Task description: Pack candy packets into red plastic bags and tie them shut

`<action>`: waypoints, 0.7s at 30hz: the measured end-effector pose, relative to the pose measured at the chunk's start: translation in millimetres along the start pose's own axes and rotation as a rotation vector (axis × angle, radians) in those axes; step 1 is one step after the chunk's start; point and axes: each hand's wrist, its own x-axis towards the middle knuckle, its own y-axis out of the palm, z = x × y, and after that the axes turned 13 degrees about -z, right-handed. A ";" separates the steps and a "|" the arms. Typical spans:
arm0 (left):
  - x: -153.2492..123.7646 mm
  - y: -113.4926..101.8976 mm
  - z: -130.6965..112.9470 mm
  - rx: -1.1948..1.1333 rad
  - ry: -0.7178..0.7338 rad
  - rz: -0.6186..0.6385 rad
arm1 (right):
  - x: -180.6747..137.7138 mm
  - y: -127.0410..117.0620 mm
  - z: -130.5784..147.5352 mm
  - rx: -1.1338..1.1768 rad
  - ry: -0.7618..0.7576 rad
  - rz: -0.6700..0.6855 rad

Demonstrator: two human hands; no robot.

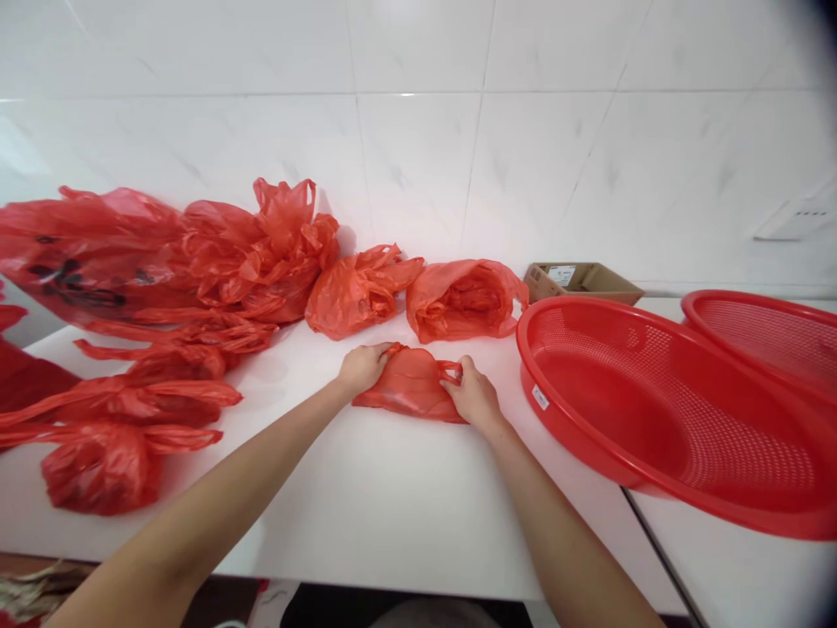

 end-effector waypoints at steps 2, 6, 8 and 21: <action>-0.3 0.6 0.9 0.034 0.042 0.009 | -2.5 1.1 1.1 -0.049 -0.028 -0.003; -6.6 -1.9 2.4 0.096 0.143 0.027 | -6.5 1.6 0.4 -0.111 -0.073 -0.001; -14.7 -3.3 3.4 0.127 0.181 0.029 | -7.4 0.3 -1.8 -0.116 -0.085 0.012; -55.2 -6.7 8.6 0.246 0.172 -0.086 | -9.7 3.8 -8.4 0.049 -0.105 0.047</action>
